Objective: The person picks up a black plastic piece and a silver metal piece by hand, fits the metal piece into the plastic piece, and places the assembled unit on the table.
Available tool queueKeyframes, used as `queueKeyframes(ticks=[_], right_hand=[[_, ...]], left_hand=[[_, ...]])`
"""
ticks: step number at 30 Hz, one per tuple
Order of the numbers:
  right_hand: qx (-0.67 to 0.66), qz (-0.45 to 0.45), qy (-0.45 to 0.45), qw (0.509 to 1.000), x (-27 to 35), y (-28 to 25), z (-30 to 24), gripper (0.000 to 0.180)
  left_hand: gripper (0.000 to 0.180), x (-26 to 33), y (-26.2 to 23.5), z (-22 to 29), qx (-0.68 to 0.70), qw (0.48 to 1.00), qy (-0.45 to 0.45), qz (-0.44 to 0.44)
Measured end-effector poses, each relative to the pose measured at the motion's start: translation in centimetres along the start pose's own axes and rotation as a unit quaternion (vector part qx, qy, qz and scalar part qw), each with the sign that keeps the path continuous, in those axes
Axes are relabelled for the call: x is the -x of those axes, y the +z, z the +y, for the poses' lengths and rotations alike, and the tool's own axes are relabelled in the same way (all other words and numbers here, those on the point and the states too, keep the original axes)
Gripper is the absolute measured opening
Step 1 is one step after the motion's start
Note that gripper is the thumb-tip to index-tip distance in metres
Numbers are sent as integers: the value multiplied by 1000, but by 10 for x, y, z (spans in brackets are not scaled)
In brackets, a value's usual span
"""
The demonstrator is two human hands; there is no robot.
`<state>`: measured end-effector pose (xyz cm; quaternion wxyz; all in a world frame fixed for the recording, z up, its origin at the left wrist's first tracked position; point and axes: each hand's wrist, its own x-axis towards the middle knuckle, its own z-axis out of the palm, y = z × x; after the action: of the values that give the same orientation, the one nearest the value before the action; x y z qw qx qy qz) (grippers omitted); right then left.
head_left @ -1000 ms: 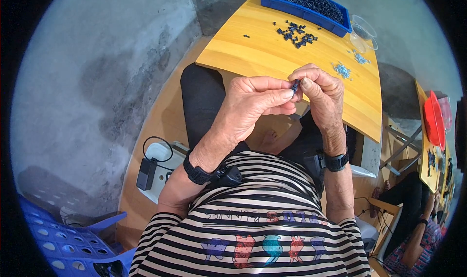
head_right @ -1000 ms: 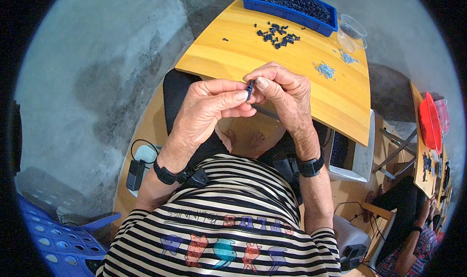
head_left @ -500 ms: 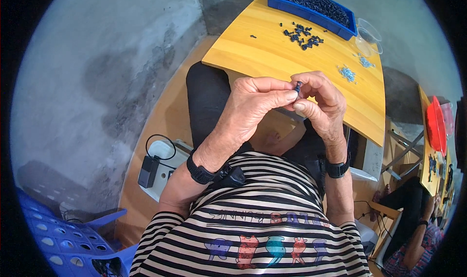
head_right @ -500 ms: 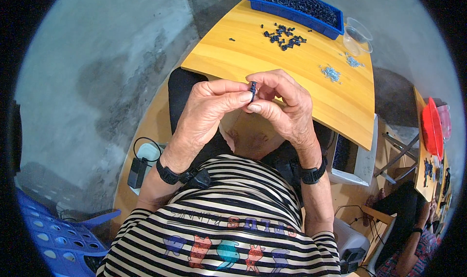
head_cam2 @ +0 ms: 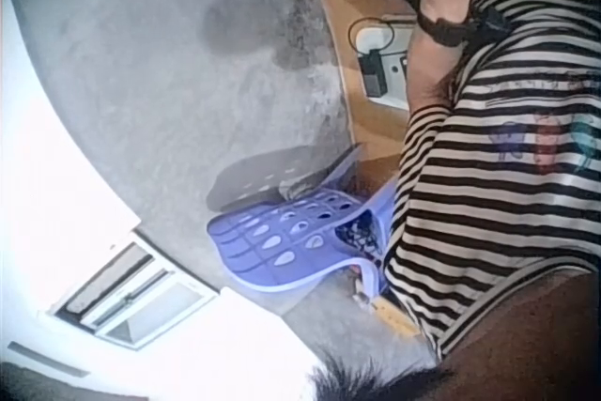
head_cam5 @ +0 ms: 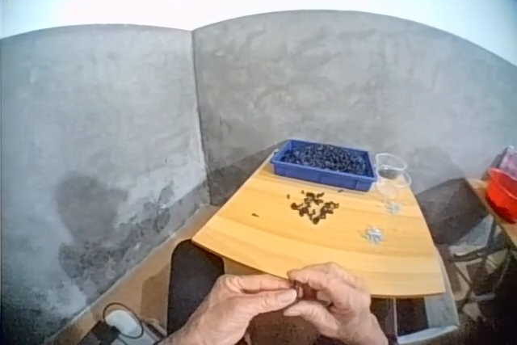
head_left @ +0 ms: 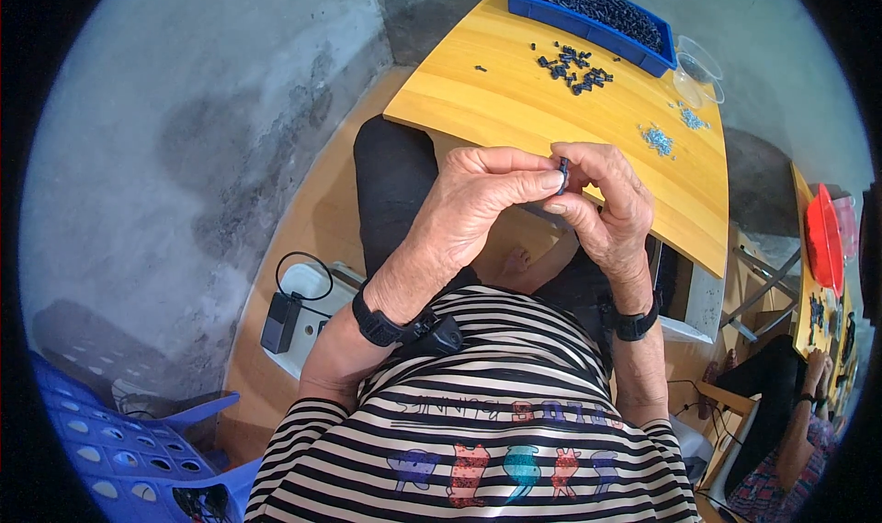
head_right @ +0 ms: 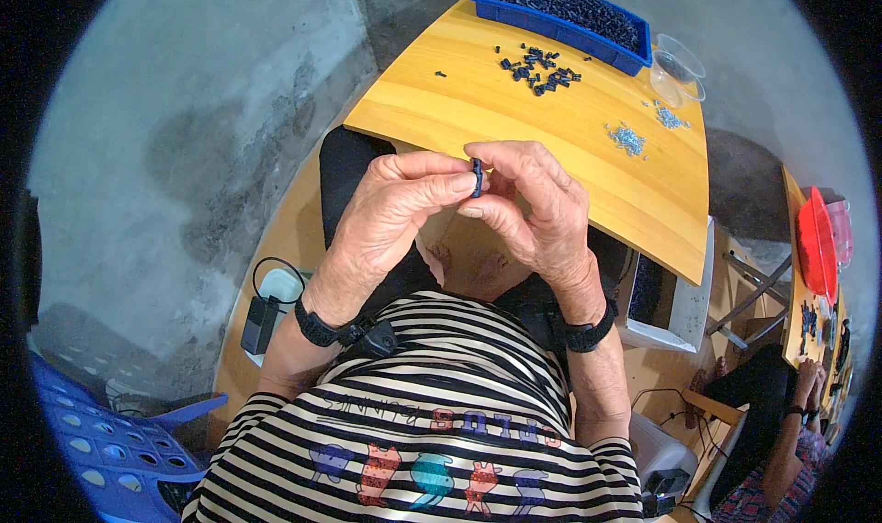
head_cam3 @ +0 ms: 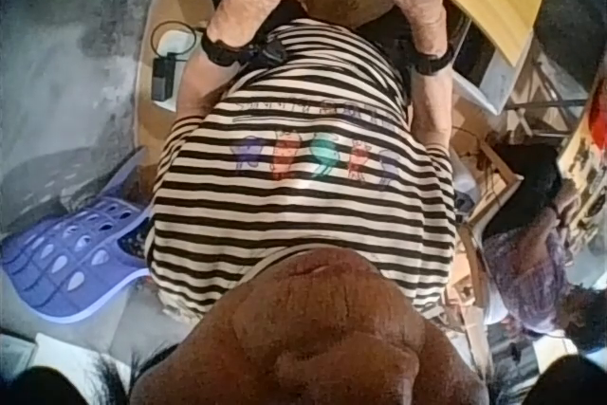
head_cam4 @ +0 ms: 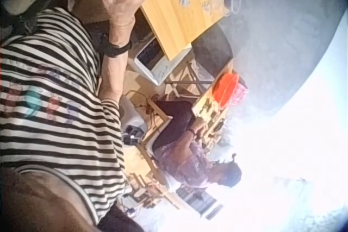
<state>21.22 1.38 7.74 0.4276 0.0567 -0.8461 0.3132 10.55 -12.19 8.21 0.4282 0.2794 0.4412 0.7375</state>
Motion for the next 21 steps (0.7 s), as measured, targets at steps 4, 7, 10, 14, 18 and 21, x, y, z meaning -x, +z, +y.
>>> queueKeyframes(ticks=[4, 7, 10, 14, 18, 21], right_hand=[[14, 9, 8, 1000, 3, 2, 1, 41], [-9, 22, 3, 1000, 3, 2, 2, 40], [-22, 24, 3, 999, 4, 2, 3, 40], [-33, 26, 10, 999, 5, 3, 4, 41], [-30, 26, 22, 999, 4, 2, 3, 40], [8, 22, -6, 1000, 3, 1, 1, 40]], left_hand=[[18, 0, -1, 0, -6, 1000, 2, -8], [18, 0, -2, 0, -14, 1000, 0, -22], [19, 0, -3, -1, 8, 999, 3, -45], [21, 0, -4, -2, -1, 999, -8, -45], [19, 1, 1, 2, -98, 994, 32, -44], [17, 1, 3, 2, -104, 992, 60, -43]])
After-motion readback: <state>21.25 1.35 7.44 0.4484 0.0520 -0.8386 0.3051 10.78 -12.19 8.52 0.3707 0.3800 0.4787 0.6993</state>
